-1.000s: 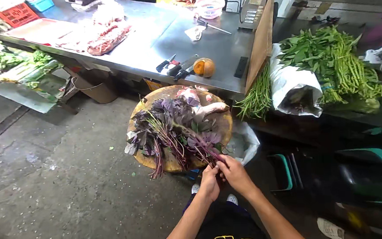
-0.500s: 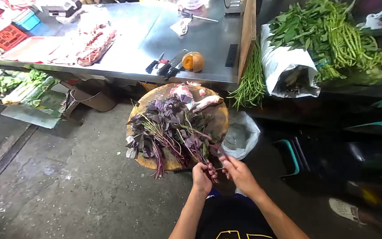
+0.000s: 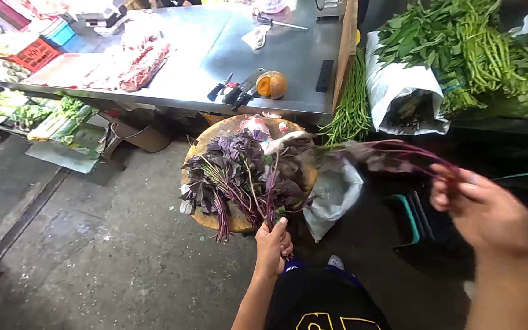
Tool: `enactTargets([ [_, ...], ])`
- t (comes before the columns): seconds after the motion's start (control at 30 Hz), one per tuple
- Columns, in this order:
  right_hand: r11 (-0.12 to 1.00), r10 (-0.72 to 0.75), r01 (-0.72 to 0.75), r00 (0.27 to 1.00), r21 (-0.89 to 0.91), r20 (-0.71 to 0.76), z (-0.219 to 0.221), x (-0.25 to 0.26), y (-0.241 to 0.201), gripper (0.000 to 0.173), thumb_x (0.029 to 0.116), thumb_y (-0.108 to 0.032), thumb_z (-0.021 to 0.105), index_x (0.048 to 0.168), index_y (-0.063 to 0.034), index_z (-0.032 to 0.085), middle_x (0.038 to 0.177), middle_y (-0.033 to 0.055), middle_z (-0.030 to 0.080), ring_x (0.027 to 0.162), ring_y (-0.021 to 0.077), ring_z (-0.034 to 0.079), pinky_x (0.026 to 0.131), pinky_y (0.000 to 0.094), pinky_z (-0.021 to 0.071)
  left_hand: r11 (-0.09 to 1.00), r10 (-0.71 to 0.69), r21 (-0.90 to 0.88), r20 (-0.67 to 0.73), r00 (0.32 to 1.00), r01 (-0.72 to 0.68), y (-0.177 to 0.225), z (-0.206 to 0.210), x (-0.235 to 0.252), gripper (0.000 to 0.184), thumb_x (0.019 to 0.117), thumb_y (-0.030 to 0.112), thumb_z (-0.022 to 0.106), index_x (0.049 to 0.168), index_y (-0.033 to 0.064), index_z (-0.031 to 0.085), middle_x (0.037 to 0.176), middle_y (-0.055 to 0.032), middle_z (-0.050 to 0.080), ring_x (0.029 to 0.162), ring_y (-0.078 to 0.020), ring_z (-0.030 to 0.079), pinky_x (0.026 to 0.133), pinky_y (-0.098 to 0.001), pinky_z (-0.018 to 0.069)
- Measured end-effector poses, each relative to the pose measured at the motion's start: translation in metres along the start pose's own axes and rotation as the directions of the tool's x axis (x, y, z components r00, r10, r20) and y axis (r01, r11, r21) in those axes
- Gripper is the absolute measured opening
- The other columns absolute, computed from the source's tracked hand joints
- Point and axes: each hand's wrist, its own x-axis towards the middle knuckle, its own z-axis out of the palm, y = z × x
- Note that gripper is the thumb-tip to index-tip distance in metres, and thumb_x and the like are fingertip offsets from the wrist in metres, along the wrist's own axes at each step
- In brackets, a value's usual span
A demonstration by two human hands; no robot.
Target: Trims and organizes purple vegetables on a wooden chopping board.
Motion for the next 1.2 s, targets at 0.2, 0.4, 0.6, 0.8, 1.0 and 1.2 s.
enactTargets([
  [0.2,0.983,-0.185,0.185,0.979,0.002,0.086,-0.027,-0.013,-0.012,0.042,0.0973,-0.014,0.040,0.135,-0.0029,0.056,0.104,-0.0040,0.071,0.084,0.0091,0.068,0.075,0.0258,0.0592,0.633,0.388,0.705,0.070,0.919,-0.321,0.057,0.021,0.026,0.027,0.0932,0.014,0.067,0.114,-0.0004,0.059,0.072,-0.0057,0.059,0.056,-0.0137,0.057,0.053,-0.0320,0.0515],
  [0.4,0.980,-0.197,0.195,0.979,0.047,0.047,-0.034,-0.033,0.029,0.039,0.0992,-0.009,0.045,0.135,-0.0021,0.058,0.111,-0.0010,0.073,0.088,0.0106,0.070,0.078,0.0280,0.0606,-0.359,0.502,0.933,0.198,0.842,-0.006,0.199,0.062,0.044,0.031,0.0963,0.017,0.060,0.124,0.0033,0.065,0.106,-0.0256,0.070,0.103,-0.0453,0.068,0.087,-0.0665,0.0511],
  [0.6,0.983,-0.056,0.051,0.998,0.175,0.022,-0.054,-0.063,0.065,0.038,0.0989,-0.004,0.041,0.133,-0.0047,0.058,0.110,-0.0038,0.073,0.087,0.0093,0.071,0.078,0.0269,0.0602,-0.634,0.511,0.754,0.240,0.825,0.173,0.257,0.101,0.057,0.019,0.0945,0.018,0.063,0.105,0.0023,0.066,0.095,-0.0240,0.069,0.096,-0.0456,0.068,0.079,-0.0653,0.0522],
  [0.8,0.987,0.007,-0.020,0.997,0.162,0.079,-0.043,-0.076,0.087,0.040,0.0983,-0.001,0.046,0.137,0.0003,0.054,0.108,-0.0010,0.073,0.089,0.0127,0.072,0.081,0.0314,0.0616,-0.515,0.534,0.822,0.088,0.841,0.241,0.248,0.095,0.087,0.027,0.0932,0.023,0.063,0.112,0.0030,0.066,0.107,-0.0256,0.069,0.104,-0.0462,0.067,0.083,-0.0675,0.0513],
  [1.0,0.985,0.074,-0.087,0.993,0.150,0.089,-0.003,-0.070,0.099,0.041,0.0910,0.001,0.057,0.132,0.0037,0.059,0.103,0.0057,0.075,0.088,0.0155,0.073,0.079,0.0307,0.0623,-0.215,0.256,0.969,-0.067,0.964,0.124,0.122,0.035,0.118,0.043,0.0945,0.028,0.063,0.130,0.0032,0.061,0.120,-0.0250,0.066,0.112,-0.0424,0.065,0.094,-0.0651,0.0504],
  [1.2,0.991,0.107,-0.123,0.967,0.055,0.230,0.033,-0.048,0.086,0.035,0.0895,-0.002,0.060,0.123,0.0002,0.067,0.103,0.0076,0.076,0.090,0.0165,0.073,0.080,0.0294,0.0614,0.521,-0.062,0.843,-0.119,0.991,0.134,-0.016,0.002,0.122,0.033,0.1039,0.024,0.059,0.125,-0.0010,0.057,0.080,-0.0086,0.058,0.057,-0.0155,0.055,0.054,-0.0329,0.0516],
])
